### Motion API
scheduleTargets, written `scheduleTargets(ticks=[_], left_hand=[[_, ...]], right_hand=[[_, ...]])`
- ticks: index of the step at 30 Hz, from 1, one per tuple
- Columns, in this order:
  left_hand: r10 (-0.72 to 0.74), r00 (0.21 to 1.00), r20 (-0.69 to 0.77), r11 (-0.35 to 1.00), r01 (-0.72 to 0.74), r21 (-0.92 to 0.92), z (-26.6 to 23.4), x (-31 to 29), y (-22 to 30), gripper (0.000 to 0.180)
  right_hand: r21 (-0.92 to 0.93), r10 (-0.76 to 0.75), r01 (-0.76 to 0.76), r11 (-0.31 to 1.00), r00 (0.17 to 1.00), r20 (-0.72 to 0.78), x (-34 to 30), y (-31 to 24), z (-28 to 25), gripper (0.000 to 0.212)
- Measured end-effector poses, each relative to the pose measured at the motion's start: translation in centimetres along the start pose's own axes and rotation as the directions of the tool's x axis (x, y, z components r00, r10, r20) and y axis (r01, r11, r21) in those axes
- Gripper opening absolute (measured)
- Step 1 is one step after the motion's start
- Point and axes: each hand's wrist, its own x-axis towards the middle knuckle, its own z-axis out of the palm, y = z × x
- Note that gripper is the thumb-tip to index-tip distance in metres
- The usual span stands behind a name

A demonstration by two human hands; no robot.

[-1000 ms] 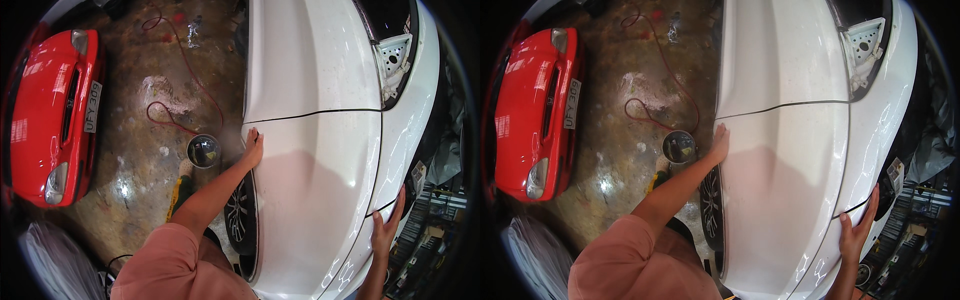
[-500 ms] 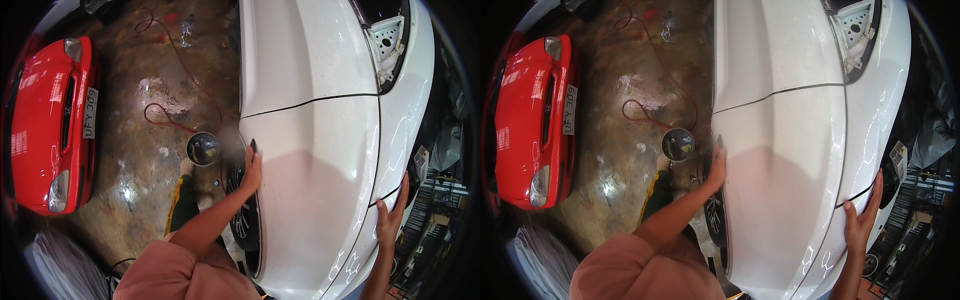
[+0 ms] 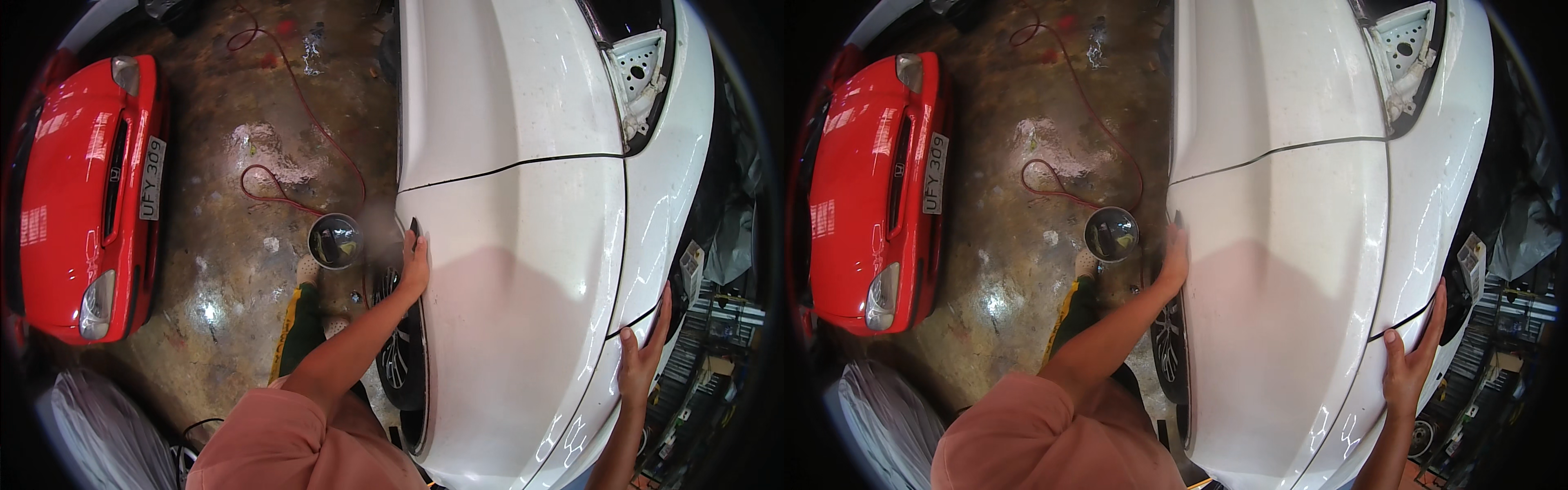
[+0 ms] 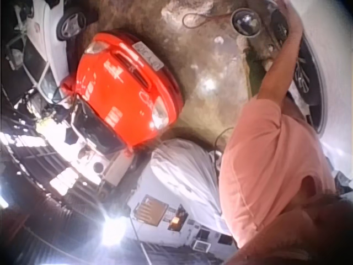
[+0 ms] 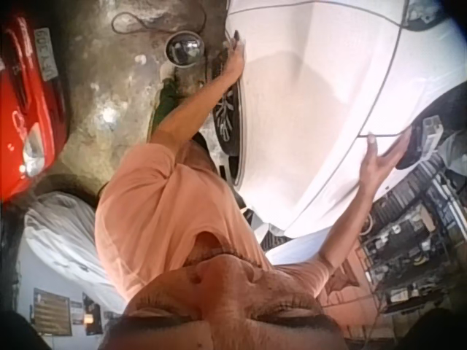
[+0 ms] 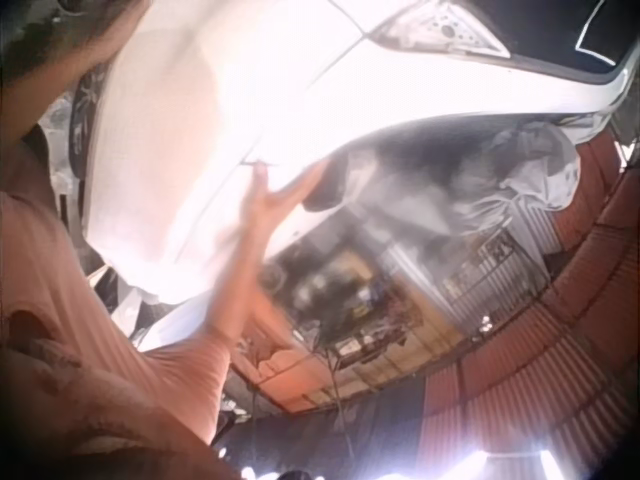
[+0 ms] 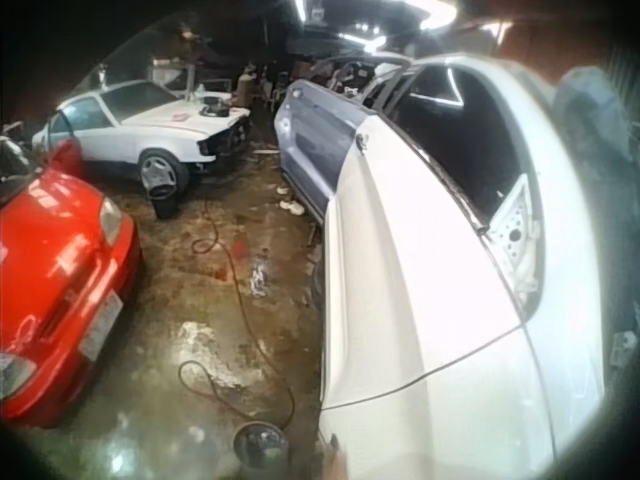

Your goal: The person rubs the white car's rear fender with a sanding block and then uses a hammer to tap the wheel arch area. The person also opens the rear door to access the interior.

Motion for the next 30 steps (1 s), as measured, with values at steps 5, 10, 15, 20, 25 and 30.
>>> scheduleTargets(ticks=[5,10,15,20,25,30], left_hand=[[0.042,0.999,0.013,0.999,-0.043,0.029,0.3,-3.8,0.0,0.082],[0.009,0.993,0.115,0.999,-0.004,-0.042,-0.7,-10.2,4.0,0.082],[0.090,0.981,0.174,0.986,-0.064,-0.153,-1.9,-7.5,3.0,0.079],[-0.304,0.950,0.066,0.931,0.311,-0.192,-5.2,4.1,-0.2,0.096],[-0.334,0.938,0.089,0.805,0.333,-0.491,-8.9,6.4,2.8,0.074],[-0.305,0.950,0.071,0.858,0.306,-0.412,-8.9,7.5,-1.7,0.086]], right_hand=[[-0.003,0.005,-0.005,1.000,1.000,0.007,0.3,-0.5,0.0,0.100],[0.038,0.026,-0.026,0.999,1.000,0.003,-0.2,0.1,0.2,0.099],[0.028,0.006,-0.006,1.000,1.000,0.000,-0.3,0.0,0.0,0.096],[0.066,-0.039,0.039,0.997,0.999,0.003,0.7,-0.6,0.1,0.095],[0.030,0.025,-0.025,0.999,1.000,-0.016,-0.1,0.2,-0.1,0.092],[0.013,0.047,-0.047,0.999,0.998,-0.030,0.0,0.1,-0.3,0.096]])
